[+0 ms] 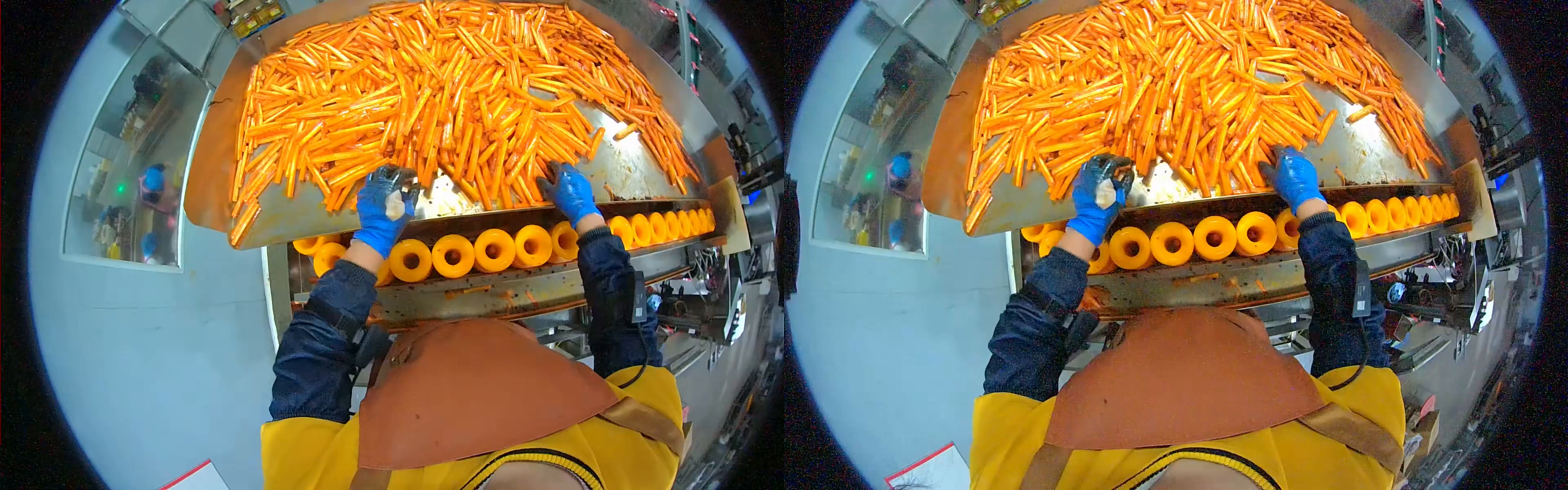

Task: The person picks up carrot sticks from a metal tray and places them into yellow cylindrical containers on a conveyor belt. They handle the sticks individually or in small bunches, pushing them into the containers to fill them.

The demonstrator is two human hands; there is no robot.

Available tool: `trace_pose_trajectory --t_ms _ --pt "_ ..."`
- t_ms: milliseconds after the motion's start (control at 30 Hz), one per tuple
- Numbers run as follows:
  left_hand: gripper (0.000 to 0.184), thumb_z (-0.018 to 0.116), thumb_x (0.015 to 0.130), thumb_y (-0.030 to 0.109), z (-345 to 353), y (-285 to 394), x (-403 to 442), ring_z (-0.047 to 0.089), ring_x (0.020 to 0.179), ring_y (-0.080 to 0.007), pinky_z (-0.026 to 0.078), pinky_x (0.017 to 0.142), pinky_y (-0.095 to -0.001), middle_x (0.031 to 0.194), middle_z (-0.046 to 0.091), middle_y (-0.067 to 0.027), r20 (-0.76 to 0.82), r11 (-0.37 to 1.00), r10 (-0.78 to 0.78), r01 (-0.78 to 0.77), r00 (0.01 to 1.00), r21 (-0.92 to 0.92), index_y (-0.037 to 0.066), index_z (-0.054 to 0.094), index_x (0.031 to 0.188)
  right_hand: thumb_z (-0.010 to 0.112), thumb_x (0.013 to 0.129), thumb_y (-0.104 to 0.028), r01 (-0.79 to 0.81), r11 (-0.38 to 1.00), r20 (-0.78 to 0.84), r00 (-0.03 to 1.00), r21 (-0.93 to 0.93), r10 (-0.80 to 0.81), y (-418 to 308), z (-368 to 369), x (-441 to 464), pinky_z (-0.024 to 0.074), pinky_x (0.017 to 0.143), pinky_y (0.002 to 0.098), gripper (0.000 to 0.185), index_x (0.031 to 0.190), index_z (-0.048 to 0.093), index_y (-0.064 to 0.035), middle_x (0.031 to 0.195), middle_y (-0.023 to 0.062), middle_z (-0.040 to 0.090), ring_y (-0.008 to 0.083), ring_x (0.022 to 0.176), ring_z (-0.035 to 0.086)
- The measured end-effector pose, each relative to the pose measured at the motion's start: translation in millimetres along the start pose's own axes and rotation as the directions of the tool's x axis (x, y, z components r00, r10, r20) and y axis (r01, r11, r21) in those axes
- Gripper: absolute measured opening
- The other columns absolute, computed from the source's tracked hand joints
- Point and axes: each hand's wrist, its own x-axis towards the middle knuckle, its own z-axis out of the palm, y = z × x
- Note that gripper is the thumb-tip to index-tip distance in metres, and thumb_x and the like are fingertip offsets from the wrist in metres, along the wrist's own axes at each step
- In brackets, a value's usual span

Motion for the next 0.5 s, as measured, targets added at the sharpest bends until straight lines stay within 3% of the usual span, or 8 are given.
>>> trace_pose_trajectory --t_ms 67,133,167,200,267,333,433,500 --pt "0.023 0.068 0.075 0.026 7.7 1.6 -2.2 0.06 0.091 -0.0301 0.049 0.08 -0.0405 0.099 0.066 -0.0075 0.11 0.959 -0.113 0.137 0.987 -0.246 0.018 0.069 0.096 0.066 0.083 -0.024 0.11 0.991 -0.278 0.957 0.076 -0.085 -13.3 -18.0 -7.1 0.0503 0.077 0.0438 0.027 0.104 0.066 -0.0072 0.091 0.0184 0.066 0.0343 0.088 0.063" --pt "0.037 0.068 0.074 0.029 -1.5 8.2 -1.6 0.058 0.099 -0.0308 0.047 0.087 -0.0412 0.106 0.064 -0.01 0.156 0.998 0.018 -0.027 0.988 0.054 0.019 0.066 0.109 0.069 0.08 -0.02 0.281 0.939 -0.459 0.873 0.198 -0.165 -35.2 -34.2 -31.6 0.0511 0.071 0.0427 0.022 0.098 0.068 -0.0084 0.087 0.0156 0.065 0.0338 0.079 0.063" --pt "0.042 0.068 0.074 0.03 1.2 3.1 -2.8 0.058 0.101 -0.0318 0.047 0.088 -0.0419 0.107 0.064 -0.0118 0.146 0.986 -0.032 0.008 0.989 0.165 0.019 0.063 0.114 0.069 0.079 -0.02 0.289 0.898 -0.224 0.949 0.332 -0.222 -42.4 -41.1 -53.9 0.0509 0.065 0.0415 0.019 0.093 0.067 -0.0083 0.086 0.0146 0.065 0.0337 0.077 0.063" --pt "0.047 0.068 0.074 0.031 6.3 -3.5 -3.0 0.057 0.103 -0.0328 0.046 0.089 -0.0425 0.108 0.063 -0.0136 0.135 0.961 -0.076 0.037 0.988 0.272 0.019 0.06 0.119 0.068 0.081 -0.022 0.445 0.797 -0.164 0.895 0.409 -0.415 -43.2 -31.0 -74.0 0.0501 0.06 0.0418 0.014 0.086 0.067 -0.0091 0.083 0.0157 0.065 0.0341 0.073 0.063" --pt "0.061 0.066 0.075 0.037 26.2 -31.5 -8.8 0.056 0.105 -0.0375 0.045 0.092 -0.0462 0.109 0.062 -0.0201 0.172 0.953 -0.153 0.099 0.973 0.286 0.018 0.051 0.131 0.061 0.084 -0.026 0.305 0.795 0.279 0.821 0.524 -0.499 -45.2 12.6 -130.5 0.0513 0.061 0.0451 0.018 0.077 0.068 -0.0105 0.076 0.0164 0.066 0.0382 0.068 0.063" --pt "0.053 0.066 0.074 0.036 19.2 -20.0 -0.3 0.058 0.099 -0.0374 0.049 0.084 -0.0461 0.109 0.061 -0.0197 0.239 0.926 -0.23 0.136 0.943 0.352 0.015 0.058 0.122 0.062 0.082 -0.024 0.326 0.881 0.629 0.617 0.343 -0.474 -34.5 62.4 -171.0 0.0523 0.065 0.0461 0.016 0.079 0.068 -0.0101 0.079 0.0159 0.067 0.0371 0.073 0.065" --pt "0.042 0.065 0.075 0.037 31.5 -29.0 2.9 0.062 0.086 -0.0369 0.051 0.071 -0.0468 0.098 0.063 -0.0191 0.336 0.875 -0.312 0.132 0.889 0.465 0.01 0.065 0.107 0.061 0.079 -0.021 0.197 0.961 0.628 0.727 0.196 -0.277 -1.9 140.5 -214.8 0.0522 0.068 0.0472 0.014 0.08 0.069 -0.0098 0.083 0.0156 0.068 0.0356 0.076 0.065" --pt "0.037 0.062 0.074 0.033 32.8 -21.9 5.0 0.062 0.082 -0.0364 0.051 0.068 -0.047 0.093 0.063 -0.0188 0.245 0.899 -0.241 0.12 0.939 0.422 0.009 0.066 0.101 0.061 0.077 -0.021 0.236 0.932 0.391 0.858 0.274 -0.332 8.6 180.0 -227.8 0.0519 0.069 0.0472 0.015 0.081 0.07 -0.01 0.084 0.0161 0.068 0.0347 0.078 0.066"
